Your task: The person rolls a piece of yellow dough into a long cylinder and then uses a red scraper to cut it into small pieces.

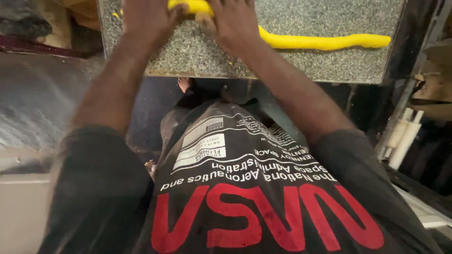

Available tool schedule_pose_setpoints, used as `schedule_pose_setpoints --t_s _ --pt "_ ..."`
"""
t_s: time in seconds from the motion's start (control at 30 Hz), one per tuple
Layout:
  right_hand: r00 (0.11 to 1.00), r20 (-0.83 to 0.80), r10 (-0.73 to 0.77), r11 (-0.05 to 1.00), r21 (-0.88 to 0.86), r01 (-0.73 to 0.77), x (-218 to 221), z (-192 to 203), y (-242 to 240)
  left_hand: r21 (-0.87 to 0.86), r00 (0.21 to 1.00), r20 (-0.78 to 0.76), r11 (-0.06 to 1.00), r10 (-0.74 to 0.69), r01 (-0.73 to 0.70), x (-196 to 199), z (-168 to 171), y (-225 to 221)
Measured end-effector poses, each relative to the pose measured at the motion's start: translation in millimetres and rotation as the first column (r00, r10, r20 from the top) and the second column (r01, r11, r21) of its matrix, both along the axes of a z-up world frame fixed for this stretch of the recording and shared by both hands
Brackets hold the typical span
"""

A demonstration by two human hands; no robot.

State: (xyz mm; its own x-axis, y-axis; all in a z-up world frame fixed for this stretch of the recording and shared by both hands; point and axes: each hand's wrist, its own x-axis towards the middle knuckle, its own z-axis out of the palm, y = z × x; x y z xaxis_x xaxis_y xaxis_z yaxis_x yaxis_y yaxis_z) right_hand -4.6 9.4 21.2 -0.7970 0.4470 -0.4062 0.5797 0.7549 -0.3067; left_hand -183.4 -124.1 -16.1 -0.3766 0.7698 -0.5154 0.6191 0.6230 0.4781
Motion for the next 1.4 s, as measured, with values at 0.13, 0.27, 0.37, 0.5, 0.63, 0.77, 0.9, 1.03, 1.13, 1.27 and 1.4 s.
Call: schedule_pose_setpoints --t_s 0.13,0.27,0.37,0.5,0.63,0.77,0.9,1.03,1.13,1.27,1.4 --pt "0.907 -0.219 0.36 0.925 0.209 -0.317 51 -15 -46 0.347 0.864 -0.403 0.824 -0.3 0.448 15 -1 -60" --pt "0.946 -0.239 0.218 0.974 0.112 -0.196 101 -10 -67 0.356 0.911 -0.292 0.851 -0.293 0.387 34 13 -119" --pt "0.944 -0.326 0.045 0.995 0.097 -0.014 118 0 -63 0.377 0.928 -0.305 0.867 -0.215 0.325 39 19 -128" --pt "0.936 -0.338 0.096 0.985 0.17 -0.04 125 4 -72 0.37 0.923 -0.158 0.846 -0.35 0.384 63 20 -106" --pt "0.94 -0.268 0.213 0.959 0.243 -0.148 120 -5 -81 0.407 0.856 -0.19 0.755 -0.481 0.514 85 13 -64" --pt "0.954 -0.289 0.084 0.971 0.238 -0.013 141 -1 -62 0.424 0.852 -0.19 0.742 -0.489 0.52 97 16 -45" --pt "0.95 -0.312 -0.007 0.971 0.225 0.081 164 1 -37 0.404 0.864 -0.157 0.767 -0.479 0.499 118 14 -28" --pt "0.971 -0.219 0.1 0.922 0.388 -0.007 143 -17 3 0.411 0.889 -0.313 0.796 -0.335 0.445 138 -2 28" --pt "0.957 -0.272 -0.1 0.98 0.138 0.141 118 -17 33 0.145 0.951 -0.179 0.949 -0.252 0.279 133 0 61" --pt "0.995 0.015 -0.101 0.992 0.081 0.099 122 -8 41 0.381 0.93 -0.275 0.861 -0.243 0.337 133 6 63" --pt "0.927 -0.323 0.193 0.953 0.288 -0.098 171 -6 12 0.422 0.901 -0.252 0.798 -0.353 0.431 156 18 24"
